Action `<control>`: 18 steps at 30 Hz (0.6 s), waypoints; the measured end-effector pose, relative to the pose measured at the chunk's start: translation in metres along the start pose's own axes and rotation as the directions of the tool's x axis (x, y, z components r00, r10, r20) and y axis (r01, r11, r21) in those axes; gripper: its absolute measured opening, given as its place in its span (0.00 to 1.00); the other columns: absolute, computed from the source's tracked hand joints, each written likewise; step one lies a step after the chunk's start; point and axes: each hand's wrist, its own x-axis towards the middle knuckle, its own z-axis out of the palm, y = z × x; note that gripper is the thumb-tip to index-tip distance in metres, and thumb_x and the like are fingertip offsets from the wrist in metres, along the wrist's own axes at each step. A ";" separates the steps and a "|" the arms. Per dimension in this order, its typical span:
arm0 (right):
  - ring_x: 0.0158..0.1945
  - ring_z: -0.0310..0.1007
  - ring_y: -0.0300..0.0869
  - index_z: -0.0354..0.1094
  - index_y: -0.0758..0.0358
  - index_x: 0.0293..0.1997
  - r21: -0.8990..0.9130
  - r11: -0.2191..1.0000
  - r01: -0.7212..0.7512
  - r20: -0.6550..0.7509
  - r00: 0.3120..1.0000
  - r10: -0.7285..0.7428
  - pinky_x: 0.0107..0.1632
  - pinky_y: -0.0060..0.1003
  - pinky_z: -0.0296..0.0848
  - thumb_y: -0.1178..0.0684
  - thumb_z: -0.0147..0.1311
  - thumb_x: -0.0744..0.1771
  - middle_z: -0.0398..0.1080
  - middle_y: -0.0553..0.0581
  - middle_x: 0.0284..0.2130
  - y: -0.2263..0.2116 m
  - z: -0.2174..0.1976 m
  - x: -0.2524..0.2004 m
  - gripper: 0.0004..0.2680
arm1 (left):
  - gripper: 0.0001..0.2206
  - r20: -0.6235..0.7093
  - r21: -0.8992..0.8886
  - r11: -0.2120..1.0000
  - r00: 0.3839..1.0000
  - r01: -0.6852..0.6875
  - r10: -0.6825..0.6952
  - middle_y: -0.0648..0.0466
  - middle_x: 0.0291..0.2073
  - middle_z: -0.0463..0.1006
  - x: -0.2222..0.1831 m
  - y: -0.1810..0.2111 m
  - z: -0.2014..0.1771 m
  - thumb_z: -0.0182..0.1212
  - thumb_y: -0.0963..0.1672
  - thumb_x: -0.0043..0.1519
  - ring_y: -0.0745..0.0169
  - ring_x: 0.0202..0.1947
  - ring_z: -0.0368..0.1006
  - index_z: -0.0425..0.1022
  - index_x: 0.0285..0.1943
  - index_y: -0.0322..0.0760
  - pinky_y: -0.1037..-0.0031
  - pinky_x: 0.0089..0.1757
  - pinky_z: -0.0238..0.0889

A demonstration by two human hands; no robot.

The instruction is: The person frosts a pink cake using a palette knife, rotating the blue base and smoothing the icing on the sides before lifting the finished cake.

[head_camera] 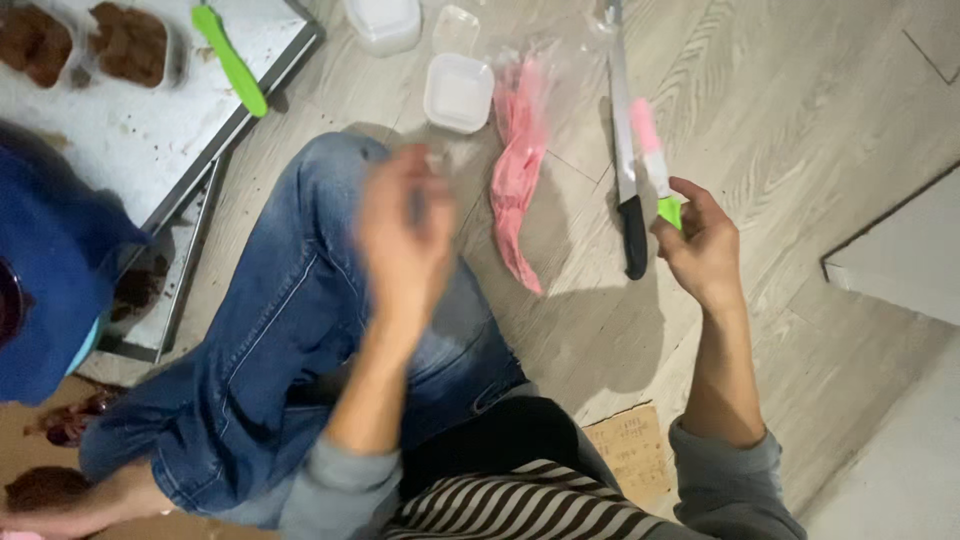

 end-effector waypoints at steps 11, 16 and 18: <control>0.36 0.76 0.42 0.72 0.73 0.56 -0.366 0.928 0.067 -0.029 0.996 -0.083 0.43 0.35 0.75 0.62 0.60 0.73 0.78 0.60 0.43 -0.049 -0.121 0.004 0.07 | 0.24 0.212 0.432 0.776 0.785 0.460 -0.582 0.43 0.52 0.75 -0.042 -0.119 0.245 0.71 0.51 0.57 0.37 0.56 0.70 0.71 0.61 0.45 0.48 0.53 0.63; 0.50 0.80 0.57 0.83 0.71 0.58 -0.730 0.402 0.553 0.257 0.767 -0.588 0.56 0.49 0.68 0.72 0.62 0.75 0.82 0.68 0.52 -0.113 -0.184 0.050 0.07 | 0.16 0.343 -0.007 0.987 0.928 0.160 -0.148 0.45 0.43 0.76 -0.057 -0.087 0.177 0.71 0.42 0.54 0.40 0.46 0.72 0.73 0.49 0.38 0.56 0.46 0.63; 0.52 0.76 0.55 0.83 0.67 0.59 -0.717 0.380 0.584 0.284 0.743 -0.606 0.65 0.52 0.62 0.72 0.61 0.78 0.81 0.64 0.52 -0.151 -0.183 0.060 0.08 | 0.16 0.351 -0.184 0.967 0.931 0.175 -0.102 0.47 0.45 0.74 -0.063 -0.074 0.152 0.67 0.38 0.53 0.46 0.47 0.71 0.74 0.51 0.38 0.64 0.47 0.63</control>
